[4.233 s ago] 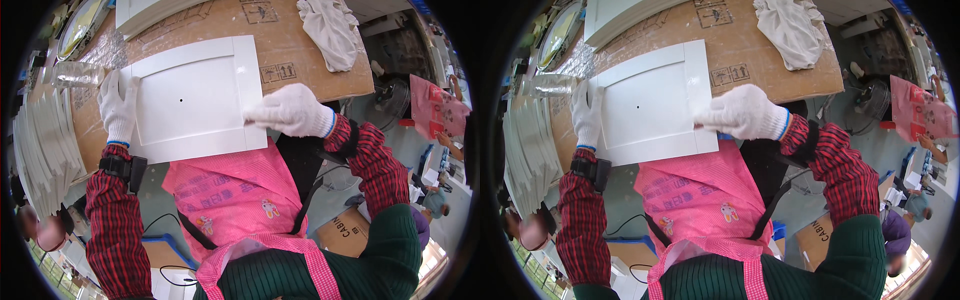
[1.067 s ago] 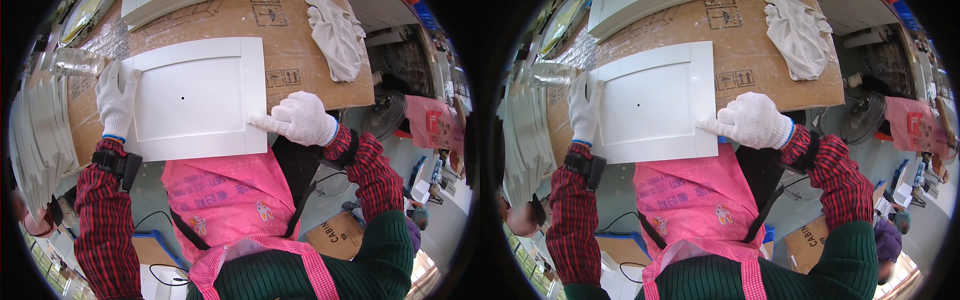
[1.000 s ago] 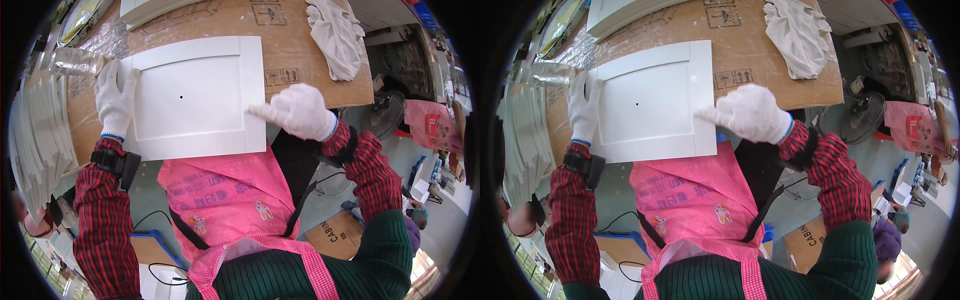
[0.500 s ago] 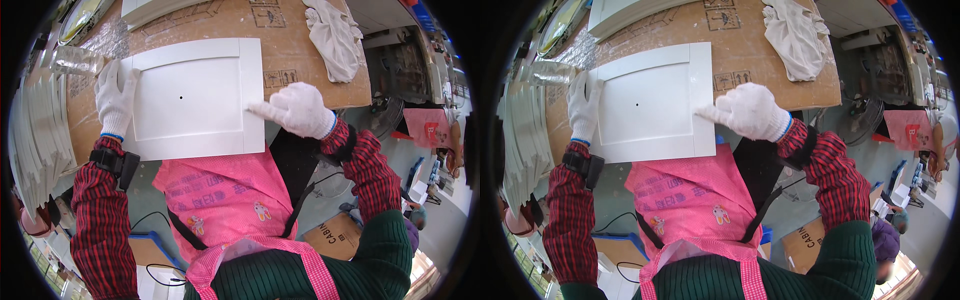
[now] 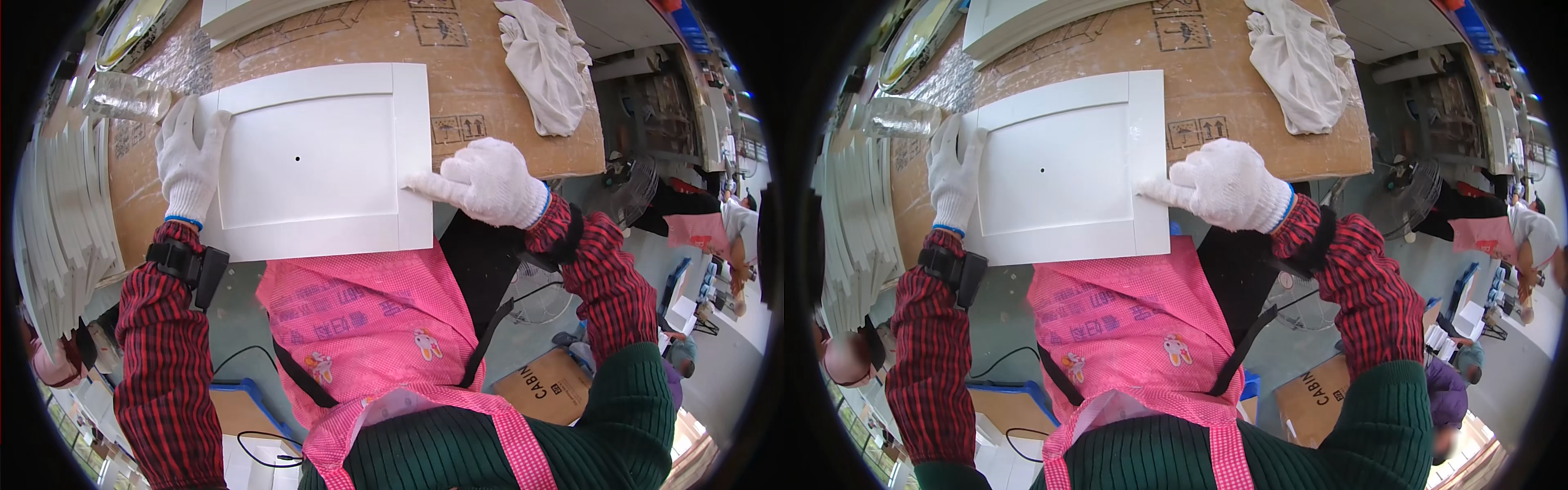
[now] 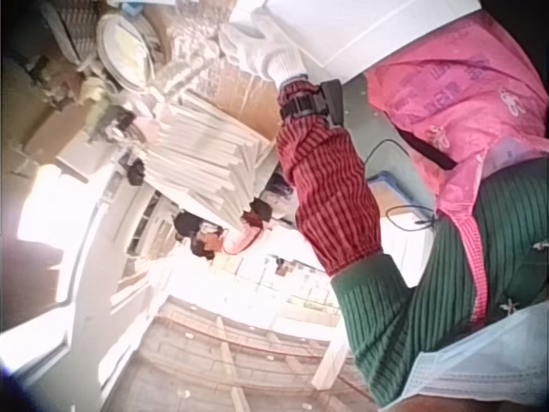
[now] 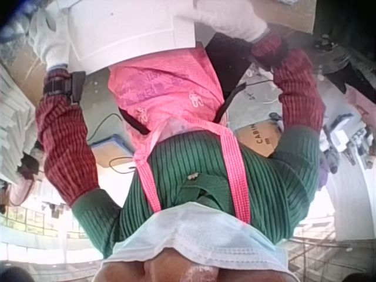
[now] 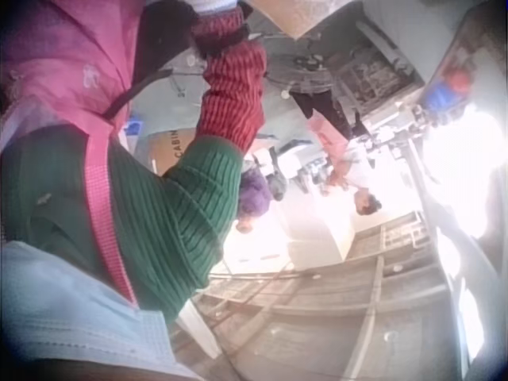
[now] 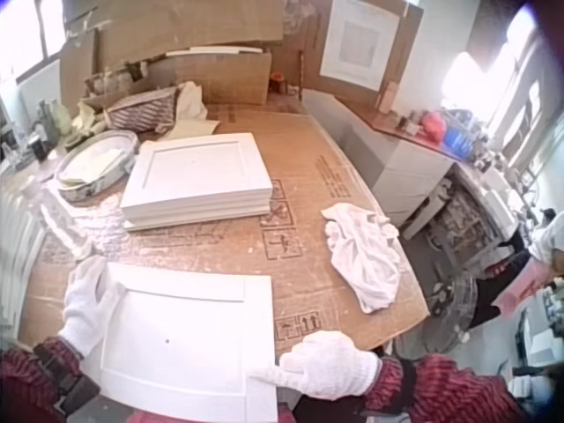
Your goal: Cleaning and inspecting small white cabinet door panels to remove debris or excess glue using a scraper and cloth.
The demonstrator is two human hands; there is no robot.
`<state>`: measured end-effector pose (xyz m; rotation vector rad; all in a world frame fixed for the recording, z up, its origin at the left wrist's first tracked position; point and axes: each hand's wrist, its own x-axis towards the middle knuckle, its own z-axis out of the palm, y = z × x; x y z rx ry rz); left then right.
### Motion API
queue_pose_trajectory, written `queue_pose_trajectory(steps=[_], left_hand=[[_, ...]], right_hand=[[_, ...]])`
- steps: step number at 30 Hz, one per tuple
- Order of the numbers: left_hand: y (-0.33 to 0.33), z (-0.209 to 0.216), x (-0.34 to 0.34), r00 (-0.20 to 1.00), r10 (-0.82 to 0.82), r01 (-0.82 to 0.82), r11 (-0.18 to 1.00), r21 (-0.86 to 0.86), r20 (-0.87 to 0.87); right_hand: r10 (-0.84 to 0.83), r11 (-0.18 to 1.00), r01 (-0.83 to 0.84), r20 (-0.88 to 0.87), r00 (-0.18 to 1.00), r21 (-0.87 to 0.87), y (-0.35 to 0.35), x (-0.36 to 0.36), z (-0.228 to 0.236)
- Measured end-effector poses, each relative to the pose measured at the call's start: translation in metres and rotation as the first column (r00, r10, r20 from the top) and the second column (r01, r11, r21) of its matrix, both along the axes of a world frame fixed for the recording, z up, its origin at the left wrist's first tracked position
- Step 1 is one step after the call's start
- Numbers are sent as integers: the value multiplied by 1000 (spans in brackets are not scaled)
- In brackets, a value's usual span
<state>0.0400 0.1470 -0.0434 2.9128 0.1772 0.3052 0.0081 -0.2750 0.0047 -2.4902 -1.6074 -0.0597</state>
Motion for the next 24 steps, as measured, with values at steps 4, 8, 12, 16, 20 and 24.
queue_pose_trajectory(steps=[4, 8, 12, 16, 20, 24], left_hand=[[0, 1, 0, 1000, 3, -3, 1000, -15, -2], [4, -2, 1, 999, -18, 18, 1000, -13, 49], [4, -5, 2, 998, -13, 12, 1000, 9, 54], [6, -4, 1, 999, -9, 10, 1000, -3, 44], [4, -5, 3, 999, -6, 7, 1000, -11, 35], [8, -9, 2, 999, -18, 18, 1000, 9, 47]], right_hand=[[-38, 998, 37, 21, 999, 55, 0, 1, -2], [-2, 995, 2, 0, 1000, 96, 2, 0, -3], [-77, 983, 56, 114, 991, 175, 3, 5, -12], [17, 994, -25, 72, 997, 110, 3, -7, -10], [-176, 966, 145, 132, 976, 215, 6, 5, -16], [-18, 998, 15, 43, 999, 55, 1, -26, -8]])
